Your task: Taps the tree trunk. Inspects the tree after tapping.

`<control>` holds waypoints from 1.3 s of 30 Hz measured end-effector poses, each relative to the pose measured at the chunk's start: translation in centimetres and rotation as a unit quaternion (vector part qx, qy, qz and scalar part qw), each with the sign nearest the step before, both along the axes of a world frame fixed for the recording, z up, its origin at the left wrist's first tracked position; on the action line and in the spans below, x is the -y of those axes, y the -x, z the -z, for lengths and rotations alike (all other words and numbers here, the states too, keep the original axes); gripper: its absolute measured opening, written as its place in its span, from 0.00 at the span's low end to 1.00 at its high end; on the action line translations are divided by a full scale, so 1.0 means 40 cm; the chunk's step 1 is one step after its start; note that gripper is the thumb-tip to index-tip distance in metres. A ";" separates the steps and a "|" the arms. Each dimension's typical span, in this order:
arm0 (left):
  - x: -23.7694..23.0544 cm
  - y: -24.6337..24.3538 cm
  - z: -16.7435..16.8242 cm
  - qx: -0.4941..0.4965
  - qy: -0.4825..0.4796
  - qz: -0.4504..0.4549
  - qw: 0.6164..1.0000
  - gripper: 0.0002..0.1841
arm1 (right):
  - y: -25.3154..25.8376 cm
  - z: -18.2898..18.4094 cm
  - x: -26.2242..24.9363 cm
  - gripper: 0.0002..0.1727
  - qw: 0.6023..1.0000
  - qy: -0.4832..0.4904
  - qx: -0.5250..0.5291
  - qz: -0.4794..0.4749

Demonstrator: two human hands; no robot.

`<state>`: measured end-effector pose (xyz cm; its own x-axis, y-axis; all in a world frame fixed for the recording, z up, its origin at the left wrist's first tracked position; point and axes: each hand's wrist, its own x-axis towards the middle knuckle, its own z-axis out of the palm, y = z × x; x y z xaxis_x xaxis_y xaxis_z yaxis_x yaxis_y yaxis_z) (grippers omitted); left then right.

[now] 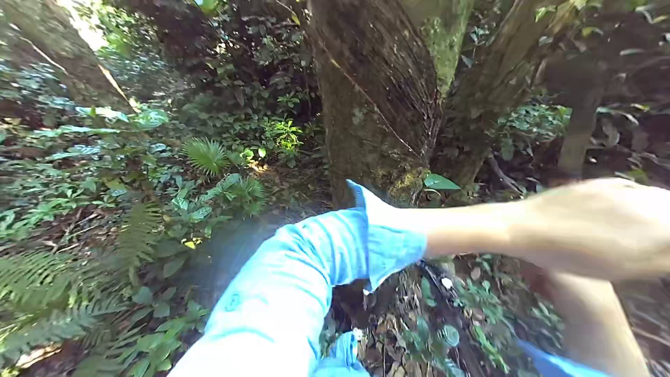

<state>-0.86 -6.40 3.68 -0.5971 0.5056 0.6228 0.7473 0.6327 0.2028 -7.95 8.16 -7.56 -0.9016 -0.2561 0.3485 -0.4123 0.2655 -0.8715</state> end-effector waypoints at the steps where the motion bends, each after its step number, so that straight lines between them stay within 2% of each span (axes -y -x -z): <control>1: 0.052 0.020 -0.005 -0.046 0.015 -0.003 0.999 0.11 | 0.010 0.029 -0.005 0.27 0.998 -0.013 -0.050 -0.035; 2: 0.095 0.038 0.000 -0.094 0.007 0.002 0.996 0.11 | 0.004 0.042 0.004 0.32 0.995 -0.010 -0.072 -0.062; 3: 0.131 0.049 0.005 -0.127 -0.004 0.011 0.992 0.09 | -0.006 0.046 0.028 0.33 0.992 0.011 -0.087 -0.089; 6: 0.213 0.046 0.020 -0.190 0.007 0.007 0.982 0.09 | -0.051 0.026 0.140 0.28 0.972 0.059 -0.135 -0.185; 9: 0.316 0.037 0.046 -0.265 0.016 -0.044 0.963 0.08 | -0.090 -0.024 0.276 0.26 0.953 0.016 -0.209 -0.219; 12: 0.472 0.042 0.062 -0.312 -0.007 -0.110 0.944 0.08 | -0.112 -0.095 0.434 0.29 0.948 -0.050 -0.214 -0.233; 16: 0.695 0.065 0.029 -0.290 -0.028 -0.203 0.935 0.16 | -0.097 -0.202 0.655 0.24 0.946 -0.172 -0.197 -0.189; 19: 0.849 0.144 -0.018 -0.319 -0.054 -0.155 0.933 0.30 | -0.084 -0.275 0.806 0.20 0.935 -0.233 -0.232 -0.131; 23: 0.979 0.233 -0.074 -0.358 -0.089 -0.132 0.920 0.34 | -0.054 -0.339 0.954 0.28 0.932 -0.282 -0.216 -0.069; 25: 0.993 0.267 -0.074 -0.394 -0.119 -0.125 0.903 0.36 | -0.040 -0.342 0.974 0.30 0.923 -0.319 -0.210 -0.049; 29: 0.922 0.252 -0.037 -0.420 -0.165 -0.111 0.886 0.34 | -0.055 -0.326 0.910 0.24 0.902 -0.377 -0.207 -0.047; 33: 0.939 0.247 -0.086 -0.394 -0.162 -0.094 0.900 0.33 | -0.071 -0.393 0.918 0.31 0.891 -0.413 -0.184 -0.046; 36: 0.878 0.236 -0.070 -0.391 -0.185 -0.118 0.894 0.30 | -0.061 -0.375 0.854 0.26 0.880 -0.412 -0.228 -0.065; 39: 0.893 0.229 -0.066 -0.414 -0.154 -0.109 0.890 0.32 | -0.083 -0.375 0.865 0.29 0.884 -0.405 -0.221 -0.072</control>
